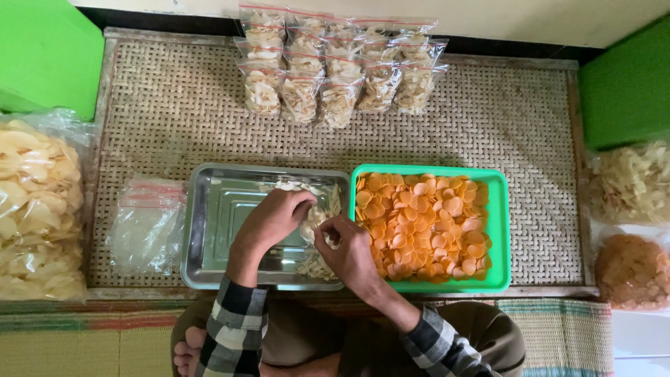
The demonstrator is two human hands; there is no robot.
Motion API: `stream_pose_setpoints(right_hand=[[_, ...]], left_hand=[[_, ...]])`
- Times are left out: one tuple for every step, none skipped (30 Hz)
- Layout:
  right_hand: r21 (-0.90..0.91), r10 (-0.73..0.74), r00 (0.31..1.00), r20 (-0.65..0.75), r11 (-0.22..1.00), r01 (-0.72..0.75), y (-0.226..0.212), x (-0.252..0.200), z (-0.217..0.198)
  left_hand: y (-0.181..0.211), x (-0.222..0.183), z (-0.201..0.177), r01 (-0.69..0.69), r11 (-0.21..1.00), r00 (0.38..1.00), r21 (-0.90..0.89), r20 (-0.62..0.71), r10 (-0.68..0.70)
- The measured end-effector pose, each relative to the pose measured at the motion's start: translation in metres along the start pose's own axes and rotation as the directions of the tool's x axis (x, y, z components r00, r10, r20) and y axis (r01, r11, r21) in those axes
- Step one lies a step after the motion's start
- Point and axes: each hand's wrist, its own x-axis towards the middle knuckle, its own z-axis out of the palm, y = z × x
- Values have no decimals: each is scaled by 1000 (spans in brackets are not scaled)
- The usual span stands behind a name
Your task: The person sits on a mat and packs dried fruit slices from a green tray into small plastic bags. They fill each bag by hand, seal it, and place it with other completed bags. The person repeats this process for multiple bags.
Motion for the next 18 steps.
stream_pose_setpoints(right_hand=[[0,4,1000,2,1000,-4,0,-3,2],[-13,-22,1000,3,1000,22,0,-3,4],[-26,-48,999,5,999,48,0,-3,6],[-27,-48,999,5,998,48,4,-3,8],[-43,-64,998,2,997,64,9,-4,10],[-59,-83,997,1,995,83,13,-4,12],[-60,-86,996,3,995,86,15,-3,12],[-78,-94,996,-4,993,93,17,-2,14],[-96,-102,995,-11,990,100,18,-2,15],[-95,-104,995,-9,990,103,17,-1,15],[-114,-103,995,-4,988,102,15,1,14],[-134,-102,995,3,986,102,14,1,13],[-134,-105,994,7,985,105,12,2,12],[-210,-105,993,49,971,113,10,2,11],[-286,-101,991,92,950,123,8,1,9],[-285,-101,990,95,950,125,6,1,6],[-331,-17,983,181,940,77,3,2,3],[-381,72,963,259,924,33,0,1,0]], left_hand=[[-1,-3,1,3,1000,1000,-2,3,-3],[-1,-4,0,2,1000,1000,24,2,-2],[-2,-5,0,1,999,1000,49,1,-1],[1,-5,-1,0,999,1000,49,1,0],[4,-5,-2,-2,999,1000,54,3,2],[7,-5,-3,-4,998,1000,58,1,4],[7,-4,-3,-4,998,1000,56,-2,4],[7,-4,-3,0,998,1000,70,-1,1],[7,-4,-3,3,996,1000,84,-1,-3],[9,-4,-4,5,996,1000,84,-4,-4],[10,-4,-5,6,995,1000,102,3,-6],[12,-4,-5,8,993,1000,120,9,-9],[12,-3,-4,10,993,1000,118,5,-11],[12,-4,-3,6,991,1000,131,8,-7],[12,-4,-2,1,990,1000,143,11,-3],[10,-5,-2,4,990,1000,142,10,-5],[9,-5,-2,11,989,1000,146,3,-11],[7,-6,-2,16,988,1000,151,-3,-16]])
